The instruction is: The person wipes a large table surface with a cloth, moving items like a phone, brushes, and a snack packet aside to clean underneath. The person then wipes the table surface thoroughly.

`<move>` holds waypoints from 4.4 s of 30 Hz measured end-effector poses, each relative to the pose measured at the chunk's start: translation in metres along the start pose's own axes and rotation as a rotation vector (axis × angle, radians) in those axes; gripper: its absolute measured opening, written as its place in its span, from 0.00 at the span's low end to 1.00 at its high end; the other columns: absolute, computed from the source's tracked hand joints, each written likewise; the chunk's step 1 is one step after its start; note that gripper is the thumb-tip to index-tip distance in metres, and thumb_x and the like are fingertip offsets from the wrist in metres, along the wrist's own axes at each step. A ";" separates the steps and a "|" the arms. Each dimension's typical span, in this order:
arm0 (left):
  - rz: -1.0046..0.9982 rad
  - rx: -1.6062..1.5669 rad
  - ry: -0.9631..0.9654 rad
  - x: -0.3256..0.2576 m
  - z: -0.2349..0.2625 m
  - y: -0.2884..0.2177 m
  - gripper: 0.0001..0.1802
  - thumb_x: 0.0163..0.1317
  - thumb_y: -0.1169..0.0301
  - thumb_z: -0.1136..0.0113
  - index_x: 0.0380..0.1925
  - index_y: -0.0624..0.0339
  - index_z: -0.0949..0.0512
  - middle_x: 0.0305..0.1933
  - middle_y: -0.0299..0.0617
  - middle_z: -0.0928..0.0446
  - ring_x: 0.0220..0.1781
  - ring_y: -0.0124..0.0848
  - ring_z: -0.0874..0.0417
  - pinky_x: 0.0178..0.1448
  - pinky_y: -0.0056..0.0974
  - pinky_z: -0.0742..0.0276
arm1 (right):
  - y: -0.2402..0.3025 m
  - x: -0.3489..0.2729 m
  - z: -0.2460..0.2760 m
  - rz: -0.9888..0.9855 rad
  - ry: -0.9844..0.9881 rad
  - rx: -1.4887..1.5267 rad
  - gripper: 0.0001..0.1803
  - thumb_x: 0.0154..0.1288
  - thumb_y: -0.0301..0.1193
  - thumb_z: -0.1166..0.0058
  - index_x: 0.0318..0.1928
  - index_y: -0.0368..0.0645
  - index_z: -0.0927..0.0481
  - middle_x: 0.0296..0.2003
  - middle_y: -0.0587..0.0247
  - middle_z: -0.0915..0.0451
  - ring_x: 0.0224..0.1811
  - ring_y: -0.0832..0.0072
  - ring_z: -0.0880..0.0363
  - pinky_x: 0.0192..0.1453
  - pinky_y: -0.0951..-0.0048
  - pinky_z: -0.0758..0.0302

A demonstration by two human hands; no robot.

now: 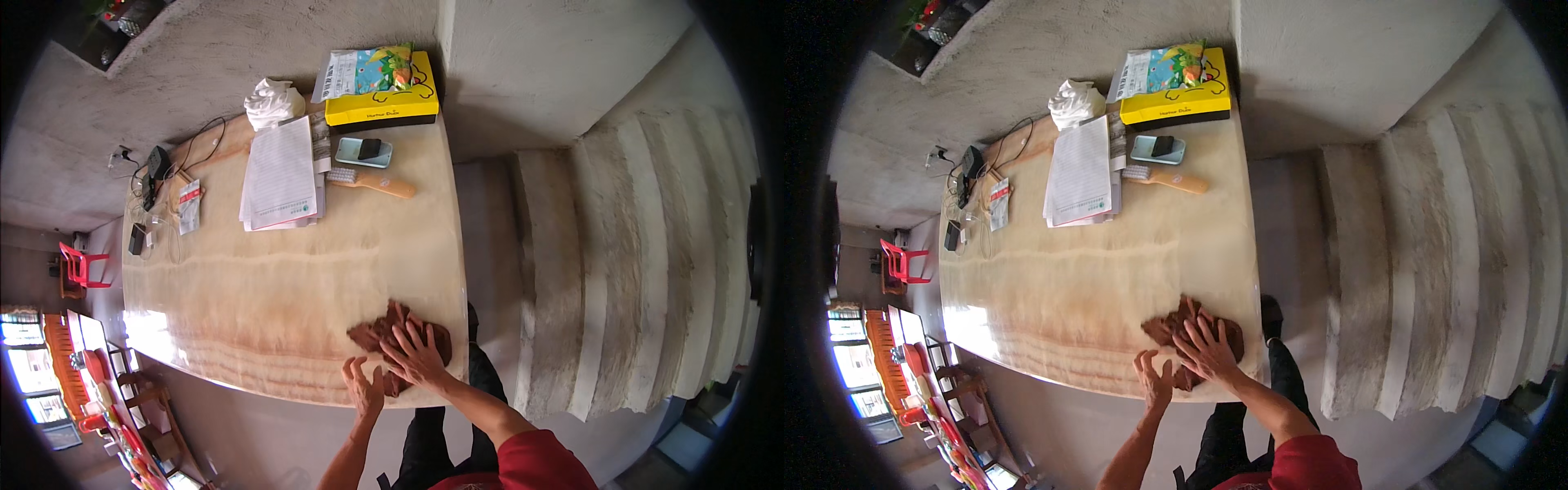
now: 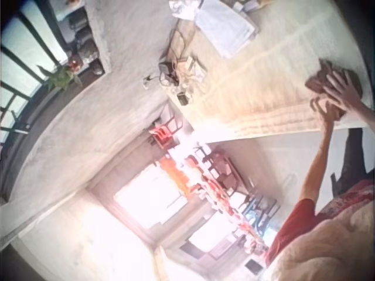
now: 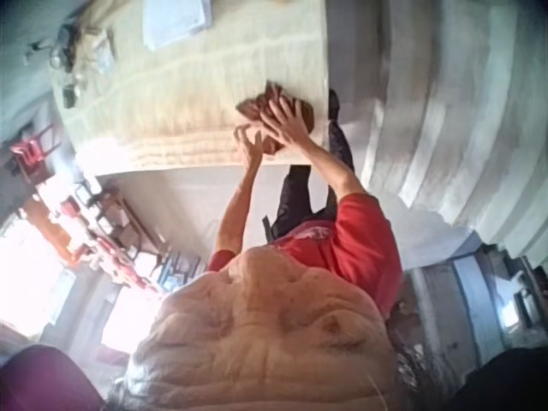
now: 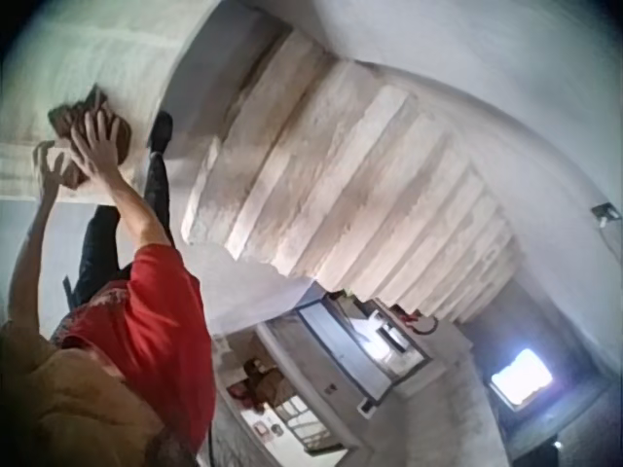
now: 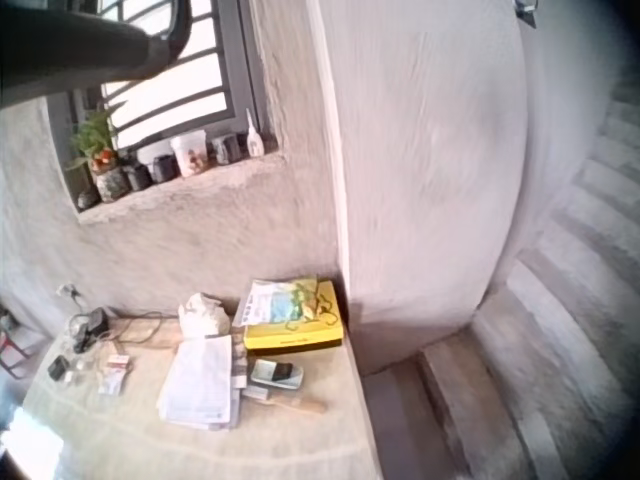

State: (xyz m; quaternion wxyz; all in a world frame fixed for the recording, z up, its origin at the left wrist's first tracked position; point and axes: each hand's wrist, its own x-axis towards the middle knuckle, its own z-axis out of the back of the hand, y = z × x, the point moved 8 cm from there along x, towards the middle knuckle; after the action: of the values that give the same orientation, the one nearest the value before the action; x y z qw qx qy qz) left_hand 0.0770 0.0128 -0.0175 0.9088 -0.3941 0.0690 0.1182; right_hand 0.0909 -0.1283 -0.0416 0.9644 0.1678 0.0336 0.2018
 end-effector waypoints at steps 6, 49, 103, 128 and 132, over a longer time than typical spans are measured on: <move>-0.229 0.131 0.071 0.119 -0.041 -0.105 0.24 0.58 0.70 0.44 0.56 0.60 0.31 0.62 0.57 0.38 0.60 0.54 0.35 0.62 0.50 0.36 | -0.066 0.054 0.019 0.156 0.025 -0.044 0.30 0.62 0.51 0.49 0.61 0.54 0.30 0.67 0.63 0.41 0.71 0.61 0.47 0.70 0.51 0.47; -0.219 0.335 -0.421 0.409 -0.090 -0.212 0.33 0.53 0.69 0.37 0.59 0.62 0.36 0.58 0.53 0.36 0.58 0.51 0.37 0.61 0.51 0.39 | -0.222 0.206 0.074 0.088 -0.031 0.070 0.32 0.60 0.43 0.44 0.62 0.42 0.33 0.65 0.52 0.40 0.70 0.53 0.46 0.71 0.53 0.46; 0.342 -1.783 0.059 0.040 0.028 -0.092 0.14 0.68 0.63 0.51 0.52 0.45 0.34 0.48 0.35 0.28 0.49 0.30 0.26 0.45 0.37 0.28 | 0.010 0.111 0.132 -0.327 -0.107 1.194 0.13 0.71 0.38 0.57 0.43 0.42 0.24 0.28 0.61 0.23 0.30 0.69 0.24 0.36 0.69 0.26; 0.219 -2.108 0.281 0.024 0.094 -0.090 0.18 0.66 0.48 0.50 0.38 0.49 0.24 0.38 0.42 0.23 0.40 0.38 0.24 0.44 0.48 0.24 | 0.114 0.037 0.218 0.151 0.232 0.693 0.11 0.58 0.29 0.44 0.42 0.41 0.22 0.34 0.54 0.22 0.39 0.57 0.21 0.42 0.63 0.24; 0.039 -1.997 0.354 0.015 0.111 -0.105 0.30 0.66 0.41 0.59 0.56 0.50 0.30 0.47 0.41 0.24 0.52 0.38 0.26 0.61 0.47 0.30 | 0.102 0.074 0.275 -0.061 -0.151 0.854 0.10 0.61 0.30 0.46 0.43 0.42 0.23 0.35 0.55 0.25 0.37 0.56 0.22 0.39 0.64 0.24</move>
State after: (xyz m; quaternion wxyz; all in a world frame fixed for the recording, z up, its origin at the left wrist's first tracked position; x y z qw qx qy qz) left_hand 0.1231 0.0271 0.1287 0.1385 -0.9843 0.0789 0.0764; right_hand 0.1562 -0.0958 0.2516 0.8135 0.5651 0.0483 0.1285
